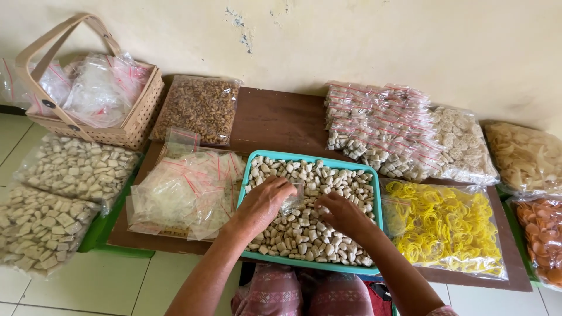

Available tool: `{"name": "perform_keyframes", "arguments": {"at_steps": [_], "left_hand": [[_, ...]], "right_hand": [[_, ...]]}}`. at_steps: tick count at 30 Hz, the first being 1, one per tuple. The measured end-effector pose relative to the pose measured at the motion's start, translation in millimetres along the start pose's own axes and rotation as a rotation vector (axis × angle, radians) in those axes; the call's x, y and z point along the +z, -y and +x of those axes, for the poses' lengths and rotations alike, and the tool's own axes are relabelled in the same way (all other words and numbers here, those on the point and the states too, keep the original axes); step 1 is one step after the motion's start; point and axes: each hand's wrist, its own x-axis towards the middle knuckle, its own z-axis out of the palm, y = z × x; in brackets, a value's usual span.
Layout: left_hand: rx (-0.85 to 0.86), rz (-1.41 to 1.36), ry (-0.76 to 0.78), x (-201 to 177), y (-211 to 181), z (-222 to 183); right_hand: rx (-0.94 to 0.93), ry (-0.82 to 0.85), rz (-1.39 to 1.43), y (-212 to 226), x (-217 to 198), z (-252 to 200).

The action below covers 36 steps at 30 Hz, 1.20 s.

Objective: Packing small snack items into individual plastic zip-lock bags from a large tray

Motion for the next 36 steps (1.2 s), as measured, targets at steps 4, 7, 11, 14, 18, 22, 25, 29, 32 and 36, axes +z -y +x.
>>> {"name": "perform_keyframes", "arguments": {"at_steps": [4,7,11,14,18,22,25,29,32,36], "left_hand": [[0.025,0.007,0.037,17,1,6],[0.048,0.038,0.047,20,-7,10],[0.078,-0.013,0.053,24,-17,17],[0.092,-0.038,0.06,10,-33,21],[0.121,-0.078,0.05,27,-26,31],[0.147,-0.055,0.005,53,-8,33],[0.15,-0.057,-0.019,53,-8,32],[0.128,-0.05,-0.031,41,-17,26],[0.116,-0.048,-0.043,36,-15,20],[0.098,-0.112,-0.074,47,7,20]], "right_hand": [[0.054,-0.066,0.259,12,-31,-13],[0.015,-0.174,0.327,36,-61,-21],[-0.144,-0.302,0.248,66,-96,-26],[-0.198,-0.289,0.16,90,-112,-29],[-0.17,-0.196,0.076,107,-120,-33],[-0.175,-0.164,0.049,100,-117,-31],[-0.182,-0.126,0.052,94,-115,-29],[-0.18,-0.166,0.156,93,-114,-26],[-0.214,-0.214,0.294,81,-107,-26],[-0.139,-0.202,0.172,67,-102,-34]]}}
